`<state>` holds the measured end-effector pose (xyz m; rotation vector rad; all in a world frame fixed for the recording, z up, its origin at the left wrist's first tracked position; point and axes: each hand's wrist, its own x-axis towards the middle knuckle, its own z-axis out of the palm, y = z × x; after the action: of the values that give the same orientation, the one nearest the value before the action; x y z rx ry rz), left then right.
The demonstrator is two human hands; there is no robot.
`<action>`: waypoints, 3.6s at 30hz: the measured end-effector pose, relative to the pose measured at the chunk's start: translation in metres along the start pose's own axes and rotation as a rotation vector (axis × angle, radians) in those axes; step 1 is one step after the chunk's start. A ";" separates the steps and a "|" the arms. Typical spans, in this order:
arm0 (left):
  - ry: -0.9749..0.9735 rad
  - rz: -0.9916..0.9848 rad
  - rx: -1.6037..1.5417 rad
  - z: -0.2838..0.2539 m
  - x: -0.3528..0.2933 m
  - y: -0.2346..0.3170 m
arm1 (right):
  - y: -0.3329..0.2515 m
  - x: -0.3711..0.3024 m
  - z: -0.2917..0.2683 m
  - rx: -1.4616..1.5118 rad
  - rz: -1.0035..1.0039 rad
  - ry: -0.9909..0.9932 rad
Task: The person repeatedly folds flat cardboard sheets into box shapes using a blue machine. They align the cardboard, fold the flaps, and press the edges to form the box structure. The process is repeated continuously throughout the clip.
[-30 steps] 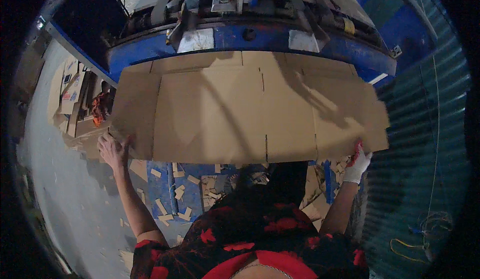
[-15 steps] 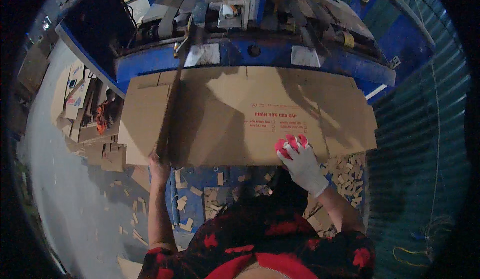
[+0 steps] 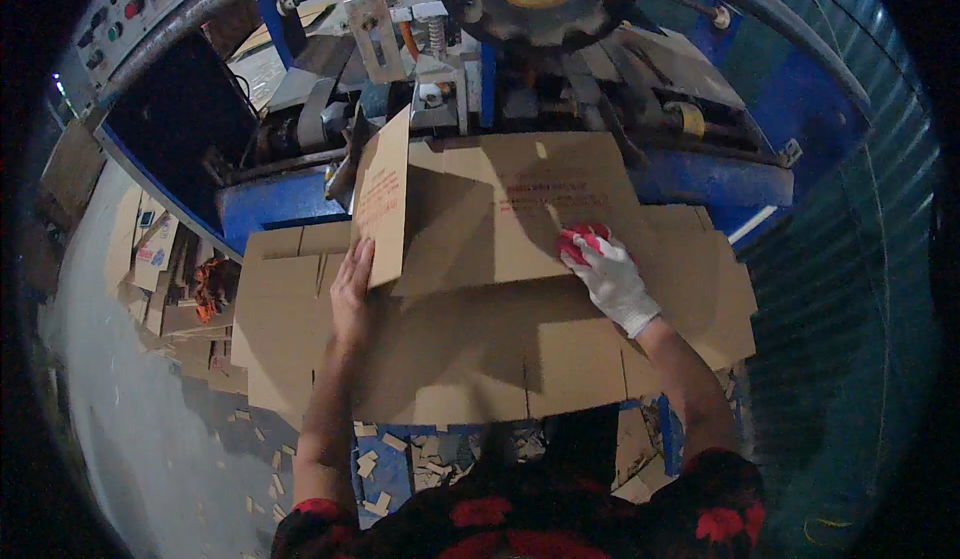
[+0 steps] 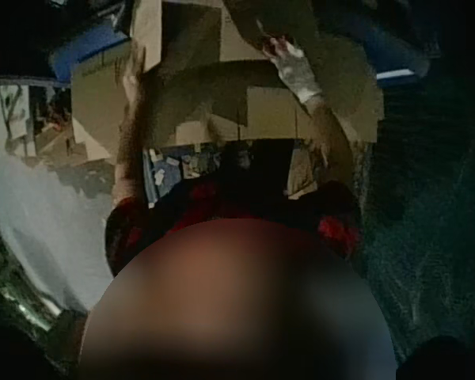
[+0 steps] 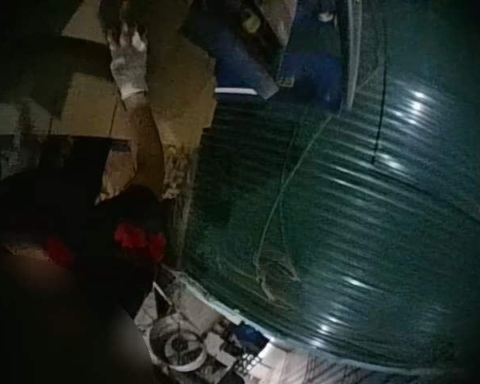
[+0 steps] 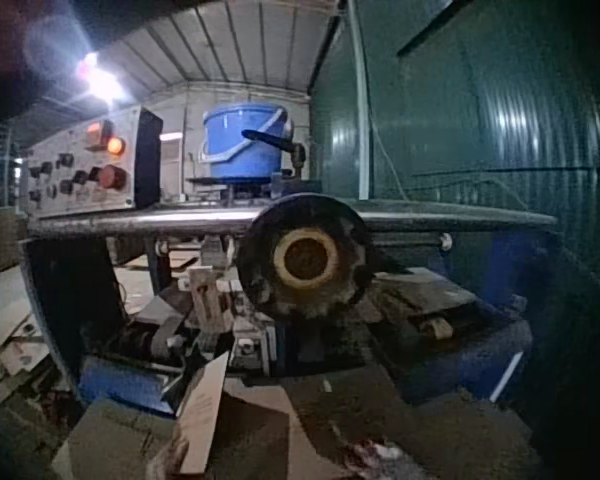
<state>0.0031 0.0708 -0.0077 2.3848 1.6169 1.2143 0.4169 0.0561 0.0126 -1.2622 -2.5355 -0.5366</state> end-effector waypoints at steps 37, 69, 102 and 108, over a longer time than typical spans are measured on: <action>-0.196 -0.661 0.662 -0.183 -0.178 -0.114 | -0.019 -0.256 -0.076 0.647 1.207 1.232; 0.373 -1.020 -1.515 -0.098 -0.148 -0.035 | -0.081 -0.220 -0.018 1.456 1.766 0.940; -0.081 0.126 -0.006 -0.022 -0.025 0.018 | -0.018 -0.037 -0.018 0.078 0.082 0.237; -0.082 0.062 -0.022 0.009 -0.001 0.017 | 0.022 -0.019 0.001 -0.047 0.038 -0.047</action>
<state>0.0213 0.0656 -0.0078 2.4546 1.5097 1.1207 0.4460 0.0552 0.0094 -1.3518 -2.5456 -0.5679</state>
